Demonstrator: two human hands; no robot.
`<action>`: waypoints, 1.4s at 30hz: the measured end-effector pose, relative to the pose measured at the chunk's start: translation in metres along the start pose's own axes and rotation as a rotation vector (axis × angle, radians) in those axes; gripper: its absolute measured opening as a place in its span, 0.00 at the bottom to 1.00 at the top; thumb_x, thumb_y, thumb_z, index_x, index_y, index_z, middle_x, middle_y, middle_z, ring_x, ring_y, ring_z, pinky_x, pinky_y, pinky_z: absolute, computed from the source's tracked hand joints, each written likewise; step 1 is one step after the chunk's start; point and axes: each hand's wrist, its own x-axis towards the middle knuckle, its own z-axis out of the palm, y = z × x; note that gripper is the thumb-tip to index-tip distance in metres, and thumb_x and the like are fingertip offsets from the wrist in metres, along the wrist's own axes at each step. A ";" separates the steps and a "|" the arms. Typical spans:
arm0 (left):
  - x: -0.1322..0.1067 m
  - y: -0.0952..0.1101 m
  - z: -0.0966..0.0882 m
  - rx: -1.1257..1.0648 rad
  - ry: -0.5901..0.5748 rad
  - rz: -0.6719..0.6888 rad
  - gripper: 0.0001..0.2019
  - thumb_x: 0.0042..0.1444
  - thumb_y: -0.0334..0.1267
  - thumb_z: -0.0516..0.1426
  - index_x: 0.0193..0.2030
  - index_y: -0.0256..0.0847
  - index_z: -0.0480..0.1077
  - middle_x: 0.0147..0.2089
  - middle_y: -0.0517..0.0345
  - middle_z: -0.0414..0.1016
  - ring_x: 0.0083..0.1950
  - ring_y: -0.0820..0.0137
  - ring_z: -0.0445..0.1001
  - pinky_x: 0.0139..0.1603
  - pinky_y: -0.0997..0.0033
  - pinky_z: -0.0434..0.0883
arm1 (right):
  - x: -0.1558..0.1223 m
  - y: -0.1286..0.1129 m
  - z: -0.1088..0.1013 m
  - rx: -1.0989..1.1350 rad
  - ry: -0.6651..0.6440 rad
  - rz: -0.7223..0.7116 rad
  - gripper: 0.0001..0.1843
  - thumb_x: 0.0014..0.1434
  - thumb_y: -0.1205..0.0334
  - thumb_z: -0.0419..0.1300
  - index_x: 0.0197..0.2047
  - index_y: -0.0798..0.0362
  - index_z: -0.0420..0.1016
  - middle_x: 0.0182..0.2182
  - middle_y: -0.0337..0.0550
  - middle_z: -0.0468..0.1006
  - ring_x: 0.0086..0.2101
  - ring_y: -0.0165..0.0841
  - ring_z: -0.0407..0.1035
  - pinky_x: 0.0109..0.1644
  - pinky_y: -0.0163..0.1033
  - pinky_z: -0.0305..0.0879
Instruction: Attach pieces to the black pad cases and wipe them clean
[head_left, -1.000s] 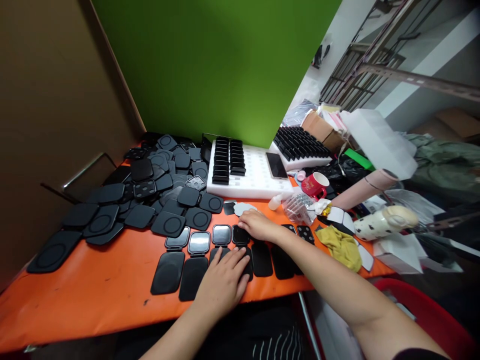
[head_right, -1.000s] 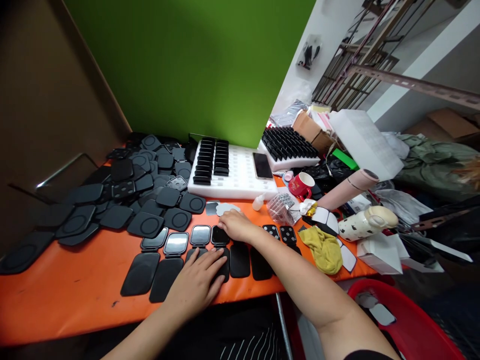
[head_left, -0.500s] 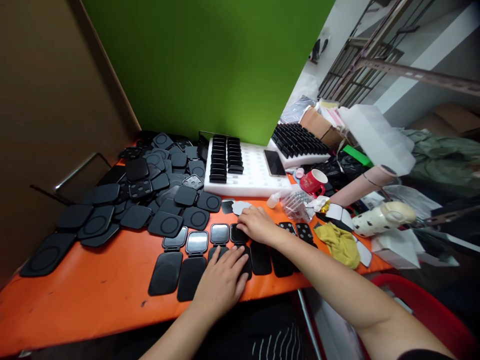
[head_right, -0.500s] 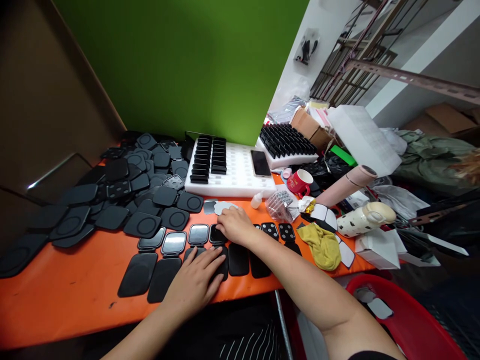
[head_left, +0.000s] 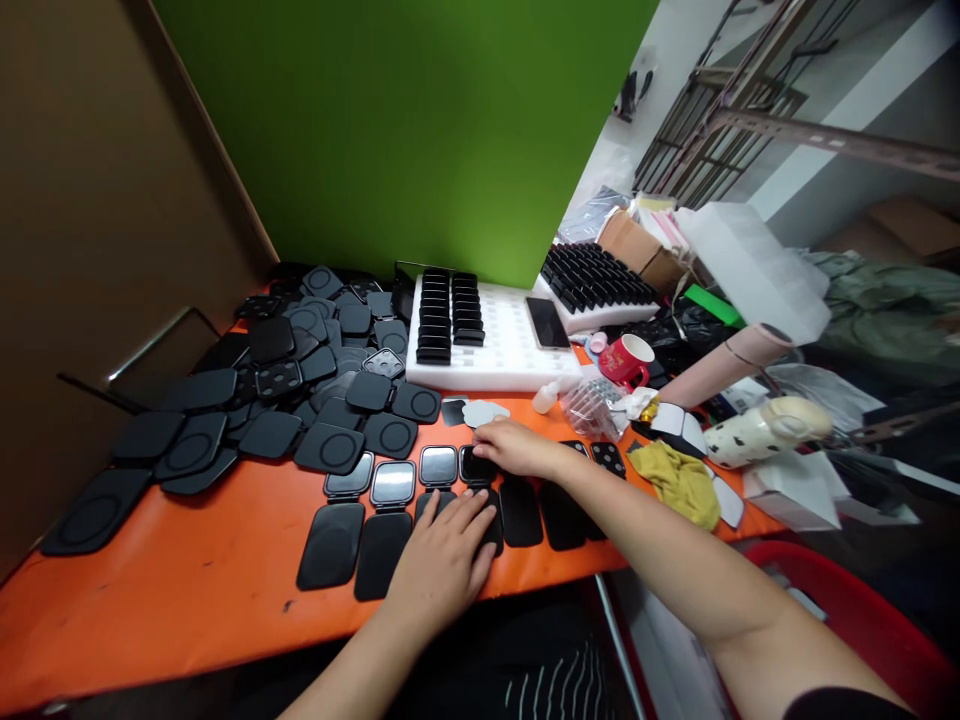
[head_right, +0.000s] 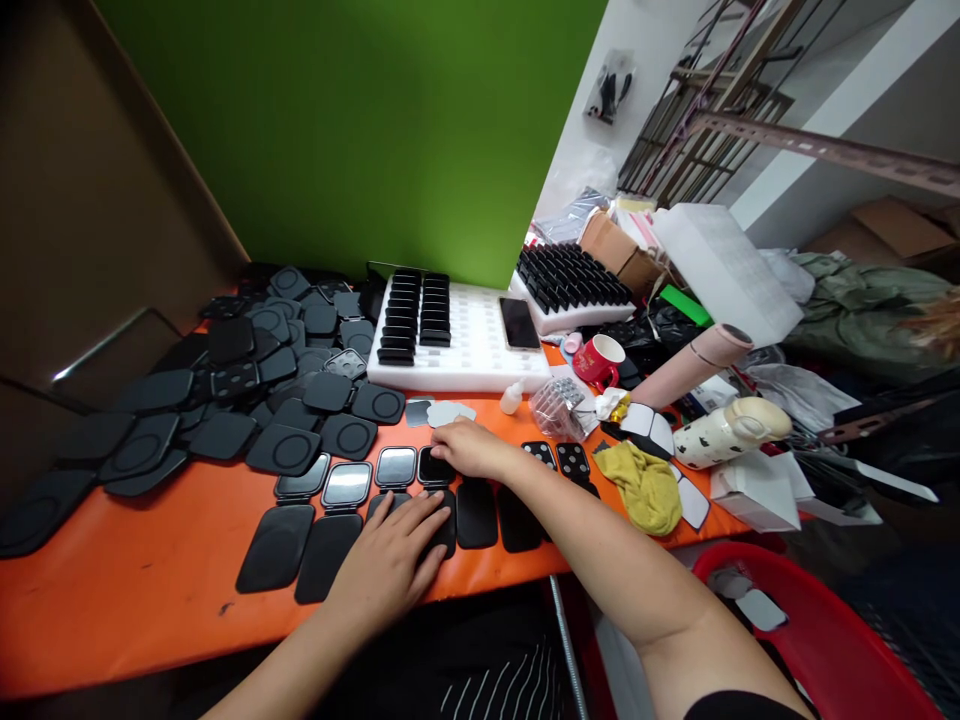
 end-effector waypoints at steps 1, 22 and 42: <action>0.000 0.000 0.000 0.001 0.001 0.000 0.19 0.58 0.43 0.49 0.56 0.47 0.60 0.59 0.58 0.62 0.58 0.62 0.61 0.61 0.50 0.52 | 0.000 0.000 -0.002 0.006 -0.011 -0.009 0.09 0.59 0.60 0.52 0.32 0.54 0.70 0.29 0.42 0.72 0.34 0.31 0.62 0.36 0.33 0.54; 0.000 0.000 0.001 0.001 0.002 0.003 0.19 0.58 0.43 0.49 0.56 0.47 0.60 0.59 0.56 0.62 0.57 0.61 0.62 0.60 0.49 0.51 | -0.002 0.001 0.006 -0.027 0.053 0.021 0.09 0.59 0.60 0.52 0.36 0.54 0.72 0.33 0.43 0.73 0.39 0.33 0.63 0.42 0.36 0.55; 0.000 0.000 0.001 0.013 -0.002 0.009 0.19 0.58 0.41 0.49 0.56 0.46 0.60 0.60 0.56 0.61 0.58 0.61 0.61 0.60 0.48 0.52 | -0.015 0.016 -0.021 -0.194 0.240 0.144 0.13 0.61 0.64 0.49 0.44 0.51 0.73 0.40 0.43 0.73 0.42 0.33 0.61 0.48 0.37 0.53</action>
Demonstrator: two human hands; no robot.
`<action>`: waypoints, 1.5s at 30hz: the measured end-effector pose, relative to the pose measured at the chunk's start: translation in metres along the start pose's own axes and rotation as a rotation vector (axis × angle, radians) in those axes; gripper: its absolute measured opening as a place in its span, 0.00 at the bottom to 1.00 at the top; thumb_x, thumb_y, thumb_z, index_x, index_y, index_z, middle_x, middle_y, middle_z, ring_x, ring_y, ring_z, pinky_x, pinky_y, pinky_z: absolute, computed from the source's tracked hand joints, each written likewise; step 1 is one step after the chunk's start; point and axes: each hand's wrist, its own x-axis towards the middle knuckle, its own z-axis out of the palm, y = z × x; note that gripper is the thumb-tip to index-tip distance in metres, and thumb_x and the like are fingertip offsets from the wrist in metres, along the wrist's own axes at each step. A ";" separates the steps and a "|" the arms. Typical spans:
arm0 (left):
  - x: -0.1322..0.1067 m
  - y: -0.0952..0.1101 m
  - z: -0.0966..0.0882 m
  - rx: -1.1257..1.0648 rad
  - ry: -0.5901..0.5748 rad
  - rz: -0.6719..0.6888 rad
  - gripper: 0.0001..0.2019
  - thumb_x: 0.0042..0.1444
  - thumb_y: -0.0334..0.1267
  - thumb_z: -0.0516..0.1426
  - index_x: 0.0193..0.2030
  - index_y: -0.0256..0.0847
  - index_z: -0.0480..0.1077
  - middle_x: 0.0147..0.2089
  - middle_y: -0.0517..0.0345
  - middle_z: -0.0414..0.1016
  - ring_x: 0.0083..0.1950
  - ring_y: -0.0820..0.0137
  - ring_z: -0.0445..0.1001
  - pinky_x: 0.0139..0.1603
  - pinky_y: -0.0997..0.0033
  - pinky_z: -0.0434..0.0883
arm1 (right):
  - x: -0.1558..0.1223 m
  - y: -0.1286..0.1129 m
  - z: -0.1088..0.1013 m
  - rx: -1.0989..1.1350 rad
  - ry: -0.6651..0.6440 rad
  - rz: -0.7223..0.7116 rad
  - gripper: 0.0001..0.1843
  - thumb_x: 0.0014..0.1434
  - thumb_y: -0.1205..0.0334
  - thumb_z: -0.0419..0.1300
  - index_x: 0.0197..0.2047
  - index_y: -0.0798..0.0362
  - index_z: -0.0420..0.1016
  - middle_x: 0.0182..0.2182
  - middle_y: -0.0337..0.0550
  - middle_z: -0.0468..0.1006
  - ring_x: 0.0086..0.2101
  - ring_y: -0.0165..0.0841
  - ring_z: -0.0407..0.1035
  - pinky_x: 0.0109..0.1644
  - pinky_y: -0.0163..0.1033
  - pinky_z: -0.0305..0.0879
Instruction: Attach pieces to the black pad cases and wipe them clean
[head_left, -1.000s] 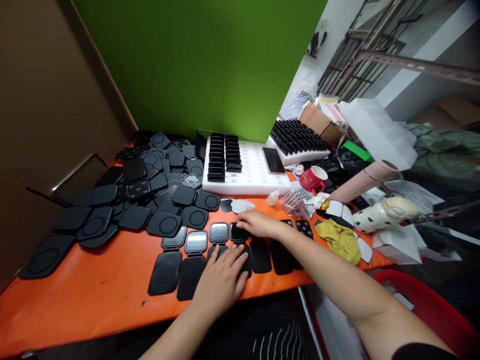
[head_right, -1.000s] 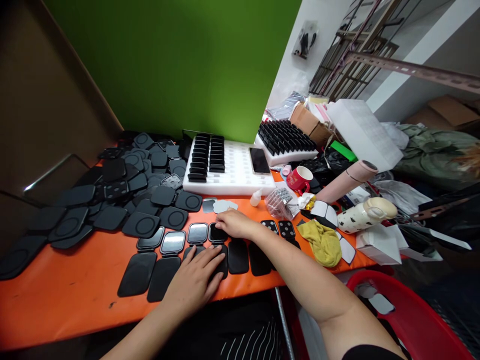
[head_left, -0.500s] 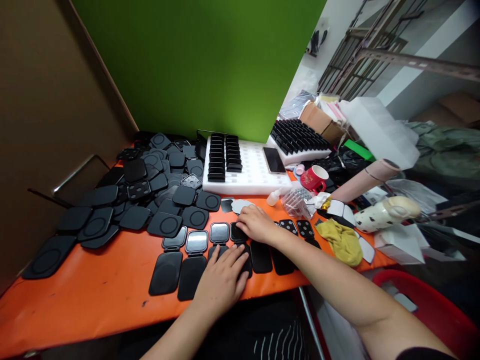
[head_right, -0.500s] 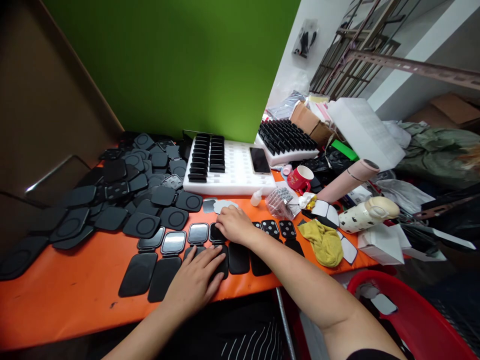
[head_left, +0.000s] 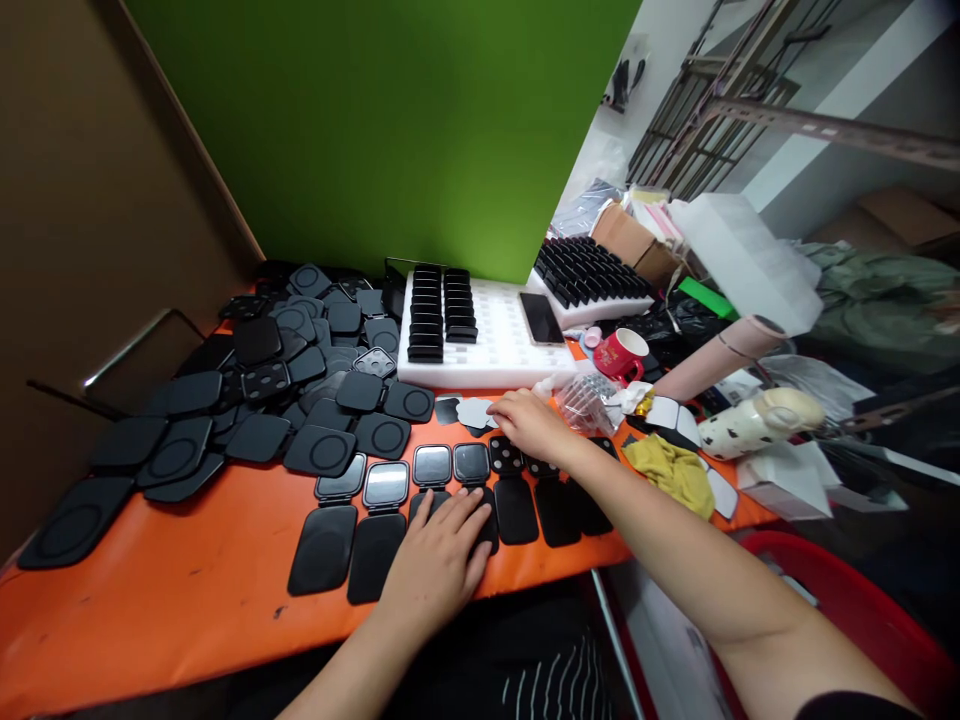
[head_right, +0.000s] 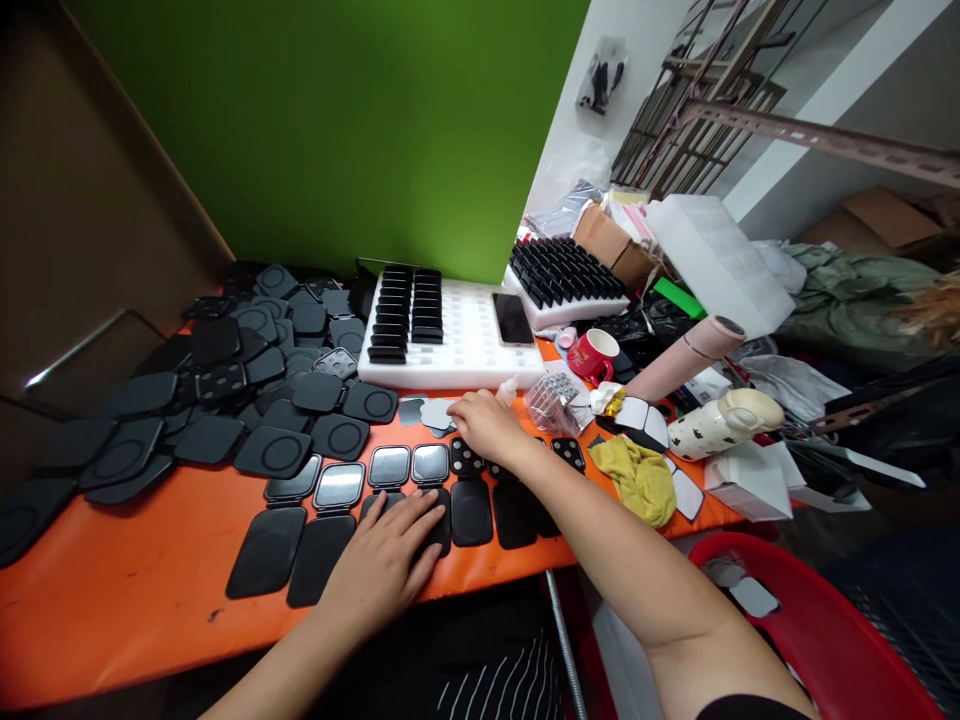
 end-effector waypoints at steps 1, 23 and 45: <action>0.000 0.000 0.000 0.002 0.001 -0.002 0.19 0.58 0.41 0.49 0.56 0.46 0.60 0.60 0.57 0.61 0.58 0.61 0.61 0.60 0.48 0.52 | 0.001 0.003 0.001 0.002 -0.016 0.001 0.13 0.61 0.63 0.49 0.44 0.51 0.73 0.40 0.44 0.73 0.43 0.33 0.61 0.48 0.38 0.54; 0.000 0.003 0.001 0.029 0.016 -0.009 0.19 0.57 0.41 0.49 0.57 0.47 0.60 0.58 0.57 0.64 0.57 0.61 0.63 0.59 0.52 0.54 | -0.030 -0.040 0.037 -0.144 -0.179 -0.287 0.19 0.60 0.61 0.49 0.55 0.46 0.63 0.56 0.40 0.63 0.59 0.41 0.47 0.60 0.57 0.36; 0.002 0.005 -0.004 0.020 0.049 -0.034 0.15 0.56 0.39 0.50 0.51 0.47 0.64 0.56 0.58 0.66 0.55 0.61 0.65 0.60 0.46 0.50 | -0.045 -0.064 0.049 -0.195 -0.192 -0.042 0.22 0.62 0.67 0.40 0.56 0.62 0.60 0.55 0.54 0.63 0.57 0.37 0.52 0.62 0.53 0.33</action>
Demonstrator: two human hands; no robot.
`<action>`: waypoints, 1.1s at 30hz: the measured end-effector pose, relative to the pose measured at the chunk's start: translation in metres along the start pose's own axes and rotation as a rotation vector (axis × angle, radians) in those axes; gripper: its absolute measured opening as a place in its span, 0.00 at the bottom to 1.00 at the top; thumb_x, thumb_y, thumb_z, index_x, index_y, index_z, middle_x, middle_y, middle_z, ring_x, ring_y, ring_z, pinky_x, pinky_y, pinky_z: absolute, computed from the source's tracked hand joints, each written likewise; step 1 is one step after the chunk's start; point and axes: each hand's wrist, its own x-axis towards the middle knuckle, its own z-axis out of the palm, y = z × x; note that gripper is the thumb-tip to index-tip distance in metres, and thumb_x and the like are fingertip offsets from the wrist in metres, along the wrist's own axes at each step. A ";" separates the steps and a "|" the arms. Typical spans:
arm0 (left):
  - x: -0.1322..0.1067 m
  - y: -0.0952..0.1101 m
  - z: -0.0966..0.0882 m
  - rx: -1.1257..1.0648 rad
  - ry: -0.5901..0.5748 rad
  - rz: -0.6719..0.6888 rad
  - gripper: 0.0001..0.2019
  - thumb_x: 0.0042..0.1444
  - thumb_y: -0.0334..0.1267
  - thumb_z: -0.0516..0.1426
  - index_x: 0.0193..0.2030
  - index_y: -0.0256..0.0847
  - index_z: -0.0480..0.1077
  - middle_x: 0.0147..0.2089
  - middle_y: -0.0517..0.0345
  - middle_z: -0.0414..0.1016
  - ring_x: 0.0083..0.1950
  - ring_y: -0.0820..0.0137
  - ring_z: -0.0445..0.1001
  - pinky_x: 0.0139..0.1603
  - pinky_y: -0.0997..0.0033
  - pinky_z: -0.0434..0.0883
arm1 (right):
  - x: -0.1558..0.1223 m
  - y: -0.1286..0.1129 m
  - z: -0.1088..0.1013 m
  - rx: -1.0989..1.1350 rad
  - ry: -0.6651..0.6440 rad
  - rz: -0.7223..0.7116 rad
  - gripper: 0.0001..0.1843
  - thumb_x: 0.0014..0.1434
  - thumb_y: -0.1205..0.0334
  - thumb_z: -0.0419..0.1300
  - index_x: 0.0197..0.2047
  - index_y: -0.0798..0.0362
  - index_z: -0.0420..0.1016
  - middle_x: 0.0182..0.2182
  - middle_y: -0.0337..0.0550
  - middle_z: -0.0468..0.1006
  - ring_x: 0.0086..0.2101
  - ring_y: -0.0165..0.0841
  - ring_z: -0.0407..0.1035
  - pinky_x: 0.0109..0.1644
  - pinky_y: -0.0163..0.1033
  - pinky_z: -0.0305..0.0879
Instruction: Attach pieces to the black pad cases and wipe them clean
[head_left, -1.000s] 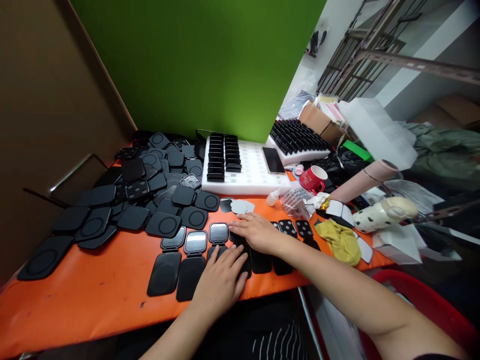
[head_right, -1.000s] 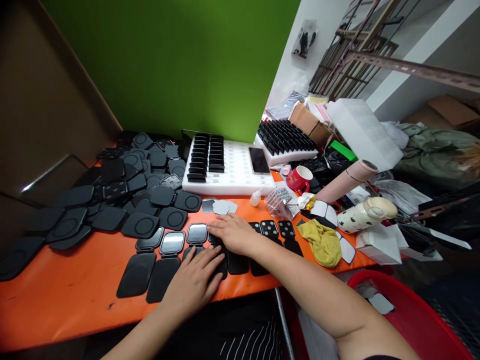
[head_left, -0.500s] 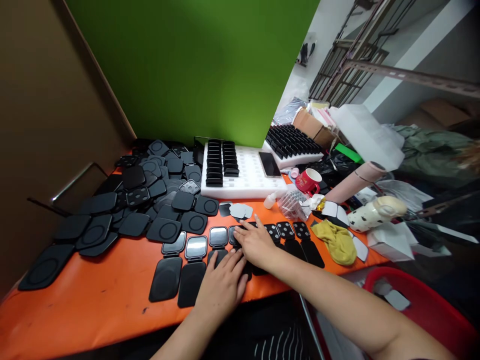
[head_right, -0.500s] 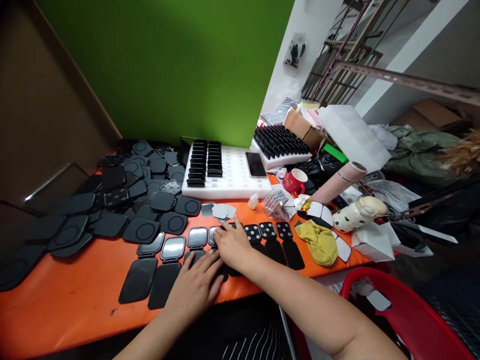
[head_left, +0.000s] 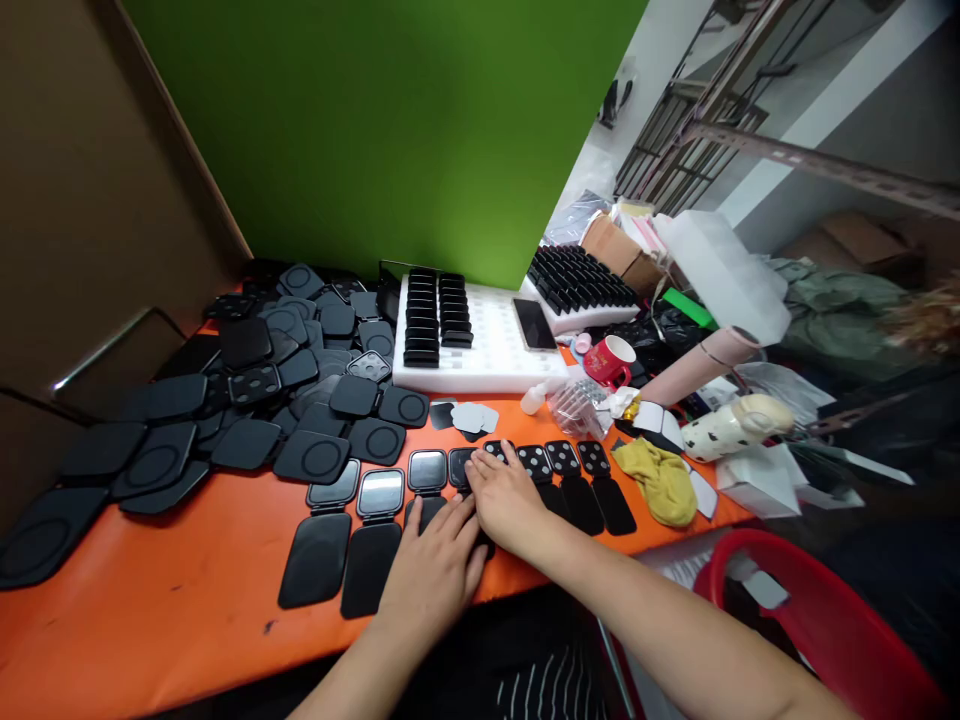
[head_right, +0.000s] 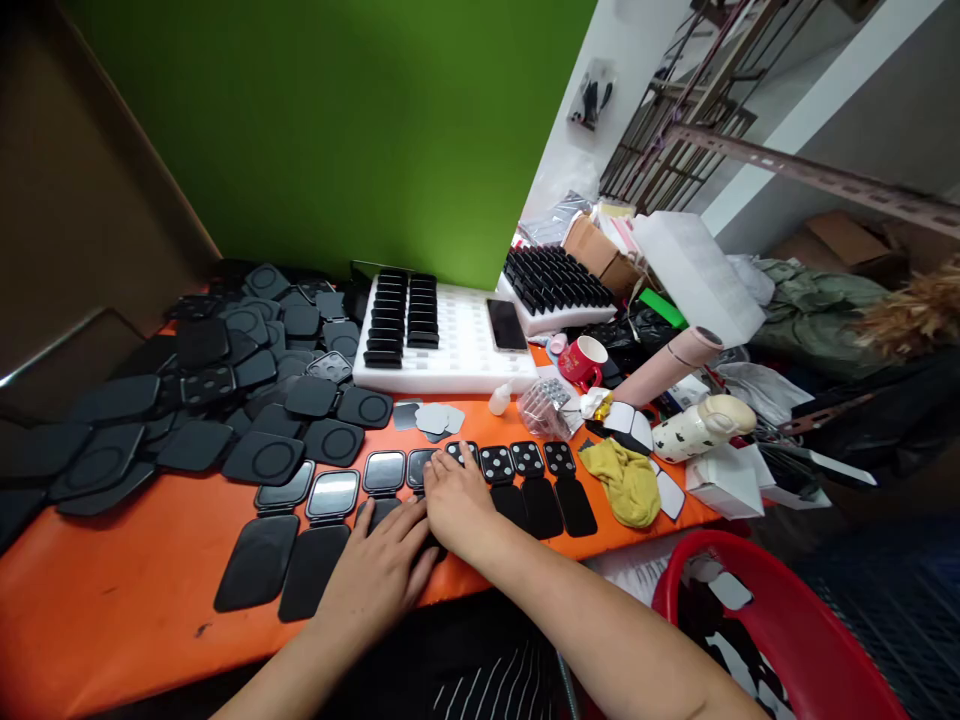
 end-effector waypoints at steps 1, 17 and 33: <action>0.000 0.000 0.000 0.007 0.003 -0.001 0.15 0.56 0.39 0.51 0.50 0.47 0.64 0.55 0.58 0.67 0.54 0.61 0.65 0.60 0.46 0.50 | -0.001 -0.001 0.001 0.003 0.012 -0.005 0.21 0.62 0.67 0.41 0.56 0.62 0.61 0.54 0.55 0.65 0.57 0.37 0.53 0.63 0.52 0.32; -0.006 -0.007 0.008 0.046 -0.047 0.057 0.19 0.60 0.40 0.46 0.58 0.47 0.57 0.62 0.58 0.58 0.60 0.60 0.58 0.60 0.42 0.48 | 0.069 0.059 -0.036 0.130 0.082 0.126 0.16 0.52 0.54 0.59 0.41 0.55 0.73 0.41 0.50 0.73 0.43 0.40 0.64 0.45 0.39 0.58; 0.016 0.014 -0.007 -0.016 -0.051 -0.002 0.14 0.56 0.39 0.50 0.48 0.46 0.67 0.53 0.56 0.69 0.55 0.58 0.64 0.59 0.40 0.47 | -0.029 0.105 -0.047 0.870 0.499 0.518 0.13 0.56 0.53 0.51 0.33 0.53 0.68 0.25 0.41 0.73 0.27 0.33 0.67 0.33 0.38 0.62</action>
